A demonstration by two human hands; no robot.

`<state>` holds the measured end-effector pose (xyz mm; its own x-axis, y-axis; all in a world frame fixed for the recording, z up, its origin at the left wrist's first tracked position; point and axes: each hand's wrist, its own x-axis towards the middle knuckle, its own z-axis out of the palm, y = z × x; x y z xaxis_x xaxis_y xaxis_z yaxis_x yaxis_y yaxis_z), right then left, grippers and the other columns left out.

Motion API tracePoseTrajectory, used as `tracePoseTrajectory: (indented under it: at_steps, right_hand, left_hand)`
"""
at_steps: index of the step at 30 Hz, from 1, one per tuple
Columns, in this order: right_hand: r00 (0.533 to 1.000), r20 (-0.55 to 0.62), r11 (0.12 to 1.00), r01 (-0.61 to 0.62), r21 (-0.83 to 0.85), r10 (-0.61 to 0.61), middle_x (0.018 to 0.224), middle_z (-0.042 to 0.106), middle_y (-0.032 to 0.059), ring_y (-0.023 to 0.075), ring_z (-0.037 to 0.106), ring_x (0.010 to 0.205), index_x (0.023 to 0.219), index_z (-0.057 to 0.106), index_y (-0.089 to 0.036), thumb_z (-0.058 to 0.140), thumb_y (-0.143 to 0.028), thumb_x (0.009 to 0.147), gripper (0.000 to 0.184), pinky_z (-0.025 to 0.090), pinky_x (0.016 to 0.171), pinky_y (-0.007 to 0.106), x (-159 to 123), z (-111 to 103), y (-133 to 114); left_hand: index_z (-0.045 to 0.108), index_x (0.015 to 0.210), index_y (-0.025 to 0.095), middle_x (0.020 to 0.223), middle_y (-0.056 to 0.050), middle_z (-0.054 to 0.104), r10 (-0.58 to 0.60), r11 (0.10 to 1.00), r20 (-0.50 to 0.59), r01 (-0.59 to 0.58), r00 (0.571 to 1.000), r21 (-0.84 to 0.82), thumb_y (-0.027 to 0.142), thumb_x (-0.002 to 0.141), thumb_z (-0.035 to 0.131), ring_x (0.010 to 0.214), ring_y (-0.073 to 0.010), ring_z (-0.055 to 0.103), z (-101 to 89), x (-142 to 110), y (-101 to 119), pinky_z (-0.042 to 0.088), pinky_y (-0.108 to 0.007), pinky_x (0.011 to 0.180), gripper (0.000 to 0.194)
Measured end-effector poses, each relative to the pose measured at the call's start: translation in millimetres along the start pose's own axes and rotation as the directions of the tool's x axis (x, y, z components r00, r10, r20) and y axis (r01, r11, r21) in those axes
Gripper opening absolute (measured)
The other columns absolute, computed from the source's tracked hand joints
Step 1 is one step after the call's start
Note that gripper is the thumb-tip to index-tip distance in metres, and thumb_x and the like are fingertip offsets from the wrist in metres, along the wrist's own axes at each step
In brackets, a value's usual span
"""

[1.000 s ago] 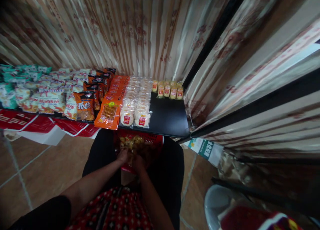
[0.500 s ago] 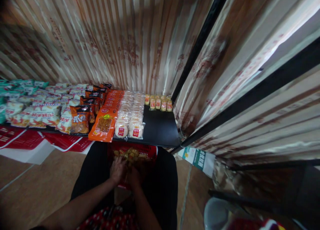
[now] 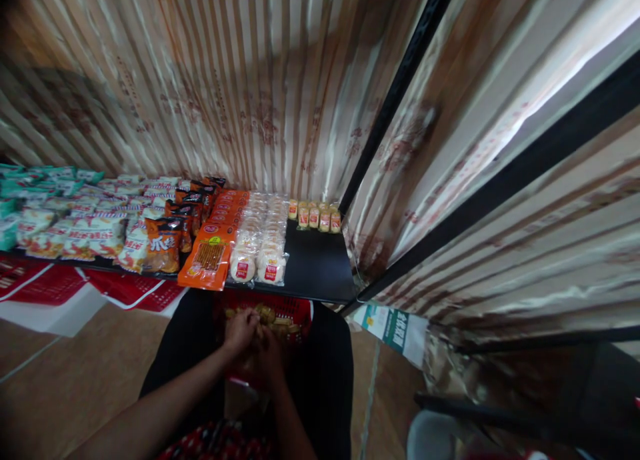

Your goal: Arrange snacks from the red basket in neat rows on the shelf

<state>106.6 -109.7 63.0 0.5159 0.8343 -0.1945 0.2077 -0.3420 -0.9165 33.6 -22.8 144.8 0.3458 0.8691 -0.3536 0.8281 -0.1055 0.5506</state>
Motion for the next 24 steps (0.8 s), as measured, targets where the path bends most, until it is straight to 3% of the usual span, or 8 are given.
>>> tracePoseTrajectory:
  at_steps: [3, 6, 9, 17, 20, 24]
  right_hand:
    - [0.999, 0.003, 0.996, -0.053, 0.07, 0.053, 0.113, 0.067, 0.0112, 0.0235, 0.06, 0.109, 0.105, 0.065, -0.017, 0.053, -0.035, 0.071, 0.041, 0.044, 0.097, 0.037, 0, -8, -5]
    - [0.998, 0.002, 0.986, -0.068, 0.155, 0.069, 0.113, 0.067, 0.01, 0.0228, 0.06, 0.107, 0.109, 0.063, -0.017, 0.051, -0.037, 0.073, 0.043, 0.046, 0.094, 0.037, -2, -15, -13]
    - [0.994, -0.023, 0.974, -0.102, 0.201, 0.109, 0.113, 0.067, 0.0112, 0.0238, 0.061, 0.105, 0.113, 0.061, -0.015, 0.051, -0.041, 0.073, 0.049, 0.048, 0.09, 0.036, -4, -20, -22]
    - [0.988, -0.049, 0.934, -0.125, 0.335, 0.15, 0.105, 0.07, 0.0095, 0.0257, 0.064, 0.096, 0.108, 0.064, -0.016, 0.057, -0.044, 0.067, 0.05, 0.05, 0.084, 0.038, -7, -31, -38]
    - [0.985, -0.066, 0.93, -0.128, 0.344, 0.16, 0.101, 0.071, 0.0082, 0.0257, 0.064, 0.095, 0.105, 0.065, -0.016, 0.059, -0.043, 0.067, 0.046, 0.05, 0.083, 0.038, -10, -33, -40]
    - [0.978, -0.091, 0.923, -0.143, 0.356, 0.187, 0.099, 0.072, 0.0078, 0.0248, 0.065, 0.093, 0.103, 0.065, -0.017, 0.059, -0.044, 0.068, 0.045, 0.052, 0.08, 0.036, -14, -34, -44]
  left_hand:
    - [0.065, 0.092, 0.02, 0.092, -0.001, 0.07, -0.008, 0.984, 0.038, 0.015, 0.999, -0.178, 0.028, 0.085, 0.05, 0.087, -0.013, 0.062, -2.2, 5, 4, 0.043, -0.02, 0.077, 0.018]
    - [0.065, 0.089, 0.014, 0.091, -0.005, 0.07, 0.044, 0.917, 0.084, -0.006, 0.995, -0.398, 0.022, 0.086, 0.046, 0.085, -0.0122, 0.062, -6.5, 7, 9, 0.045, -0.019, 0.074, 0.021]
    - [0.065, 0.088, 0.014, 0.094, -0.005, 0.069, 0.016, 0.848, 0.119, 0.049, 0.993, -0.527, 0.016, 0.083, 0.048, 0.085, -0.0119, 0.062, -11.9, 7, 16, 0.046, -0.019, 0.075, 0.018]
    - [0.064, 0.087, 0.015, 0.073, -0.001, 0.064, -0.038, 0.52, 0.189, 0.18, 0.981, -0.835, 0.01, 0.074, 0.054, 0.061, -0.0087, 0.056, -8.5, -2, 23, 0.044, -0.019, 0.059, 0.017]
    - [0.064, 0.088, 0.014, 0.071, 0.0, 0.063, -0.054, 0.534, 0.156, 0.16, 0.986, -0.83, 0.007, 0.07, 0.055, 0.06, -0.0085, 0.055, -3.5, -4, 23, 0.043, -0.019, 0.06, 0.021]
    - [0.063, 0.086, 0.014, 0.078, -0.003, 0.065, -0.103, 0.633, 0.085, 0.131, 0.991, -0.763, 0.007, 0.071, 0.053, 0.068, -0.0101, 0.057, 3.4, -4, 23, 0.044, -0.019, 0.065, 0.019]
